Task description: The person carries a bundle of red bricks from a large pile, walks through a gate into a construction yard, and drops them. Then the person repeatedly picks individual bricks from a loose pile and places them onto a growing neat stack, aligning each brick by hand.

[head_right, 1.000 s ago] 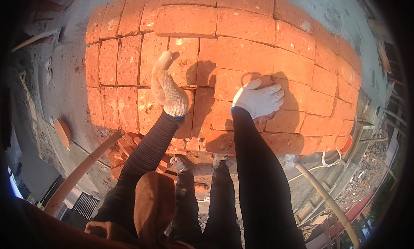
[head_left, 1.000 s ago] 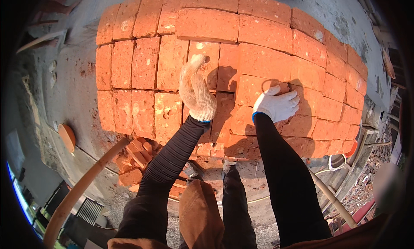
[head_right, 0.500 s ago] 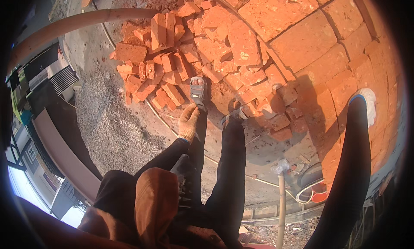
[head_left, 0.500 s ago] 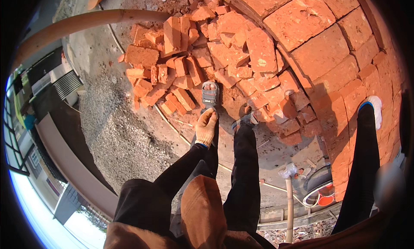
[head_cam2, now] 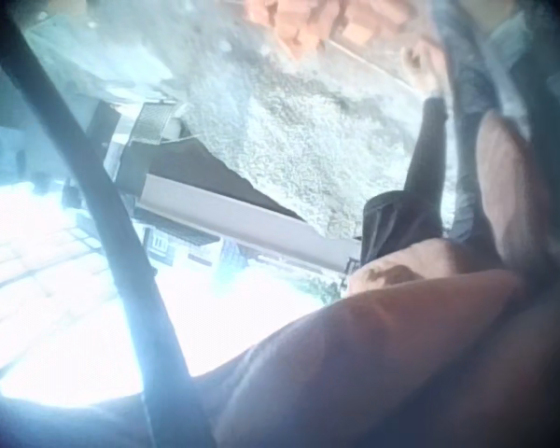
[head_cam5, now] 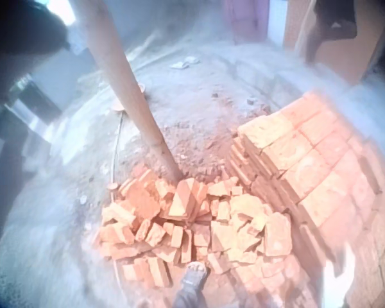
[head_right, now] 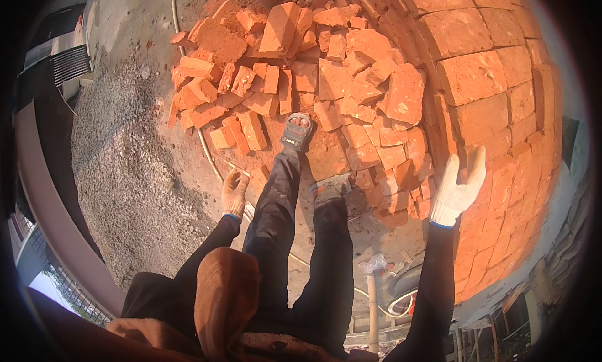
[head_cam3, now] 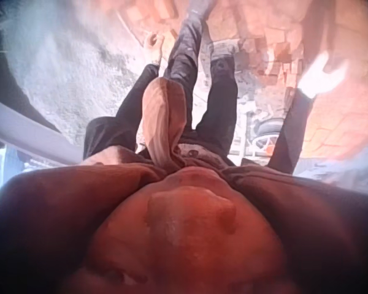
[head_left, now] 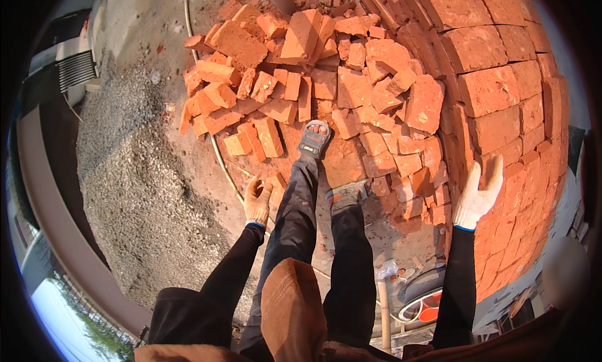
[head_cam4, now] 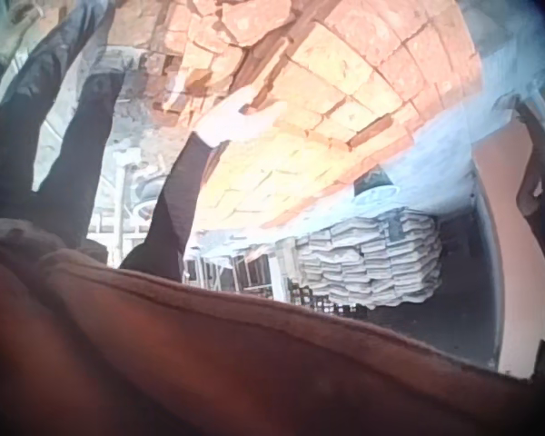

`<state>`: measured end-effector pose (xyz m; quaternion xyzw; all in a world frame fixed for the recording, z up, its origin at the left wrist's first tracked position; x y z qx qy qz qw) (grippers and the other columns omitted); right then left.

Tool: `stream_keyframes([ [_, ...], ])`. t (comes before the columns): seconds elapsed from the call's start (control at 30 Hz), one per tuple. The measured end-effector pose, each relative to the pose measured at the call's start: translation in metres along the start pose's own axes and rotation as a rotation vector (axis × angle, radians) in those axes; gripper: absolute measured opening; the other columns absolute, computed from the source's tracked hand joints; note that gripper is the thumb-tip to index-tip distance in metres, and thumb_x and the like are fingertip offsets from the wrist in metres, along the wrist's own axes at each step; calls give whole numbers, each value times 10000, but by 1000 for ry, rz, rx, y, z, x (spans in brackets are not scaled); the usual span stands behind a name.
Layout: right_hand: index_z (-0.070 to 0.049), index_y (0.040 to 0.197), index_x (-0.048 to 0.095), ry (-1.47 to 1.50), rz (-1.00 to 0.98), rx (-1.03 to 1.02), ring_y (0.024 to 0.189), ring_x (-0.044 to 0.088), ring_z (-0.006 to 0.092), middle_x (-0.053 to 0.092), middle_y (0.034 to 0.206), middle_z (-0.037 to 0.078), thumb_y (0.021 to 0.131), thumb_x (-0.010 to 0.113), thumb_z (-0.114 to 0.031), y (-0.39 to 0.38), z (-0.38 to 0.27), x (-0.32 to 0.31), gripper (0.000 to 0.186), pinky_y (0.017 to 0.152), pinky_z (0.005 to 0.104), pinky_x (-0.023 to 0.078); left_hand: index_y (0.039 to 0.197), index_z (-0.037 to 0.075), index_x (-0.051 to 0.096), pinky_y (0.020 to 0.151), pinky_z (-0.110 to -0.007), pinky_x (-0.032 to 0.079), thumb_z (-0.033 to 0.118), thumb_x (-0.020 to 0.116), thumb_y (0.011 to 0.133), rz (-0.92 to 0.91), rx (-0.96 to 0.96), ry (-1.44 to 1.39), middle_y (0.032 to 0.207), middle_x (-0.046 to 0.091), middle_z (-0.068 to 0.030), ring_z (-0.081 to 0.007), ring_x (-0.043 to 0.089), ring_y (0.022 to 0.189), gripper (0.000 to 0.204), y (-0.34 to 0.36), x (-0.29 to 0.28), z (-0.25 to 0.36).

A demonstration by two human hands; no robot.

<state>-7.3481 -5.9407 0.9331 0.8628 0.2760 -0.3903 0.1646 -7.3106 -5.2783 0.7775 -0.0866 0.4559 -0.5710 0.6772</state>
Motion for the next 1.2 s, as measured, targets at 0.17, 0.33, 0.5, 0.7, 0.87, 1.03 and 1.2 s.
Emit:
stream_keyframes([
  [0.17,54,1796,387,445,-710,567,1618,544,282,539,1759,225,1044,918,-289,-121,-75,214,983,1298,421,484,1664,-17,601,1164,-340,558,210,865,1100,-194,-68,-223,1514,707,-111,-206,684,1360,663,28,58,42],
  [0.33,96,1812,203,734,-811,879,1598,558,336,496,1760,296,1030,919,-400,-98,-112,391,1170,1302,437,475,1623,-30,643,1177,-295,528,119,785,1154,-256,-219,-565,1464,740,-64,-150,698,1321,512,-37,117,85],
  [0.5,204,1756,204,695,-790,771,1665,448,418,416,1763,408,857,980,-711,-21,-110,548,1500,1351,534,404,1592,-11,674,1135,-279,528,228,769,1180,-322,-486,-523,1419,751,-28,-111,687,1277,485,-82,145,41],
  [0.7,-125,1595,731,834,-652,935,1755,310,358,478,1835,176,945,974,-490,-30,-117,638,784,1375,581,345,1634,24,651,1265,-363,505,302,754,1191,-385,-706,-626,1551,717,-77,-189,679,1404,533,-60,147,50],
  [0.87,-139,1521,765,752,-676,961,1611,503,324,602,1708,127,927,964,-458,-32,-135,619,703,1305,585,426,1625,48,669,1292,-384,495,355,748,1192,-350,-698,-637,1561,717,-76,-198,671,1434,537,-50,148,54],
  [1.03,56,1417,777,750,-715,1007,1600,516,424,587,1687,332,802,1021,-424,-33,-120,551,817,1327,556,379,1584,89,709,1197,-373,545,386,757,1178,-319,-745,-513,1466,767,-66,-195,736,1297,505,-50,143,43],
  [1.2,-50,1505,749,954,-725,1123,1527,578,306,664,1642,164,970,918,-371,-95,-110,452,646,1259,476,449,1627,94,624,1194,-438,519,320,789,1139,-248,-564,-986,1536,697,-74,-297,699,1337,562,-9,133,55],
])
Point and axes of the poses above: each hand's wrist, its own y-axis towards the middle knuckle, its own x-axis out of the palm, z = x × y, the point moved 7 cm from there along y, towards the middle knuckle
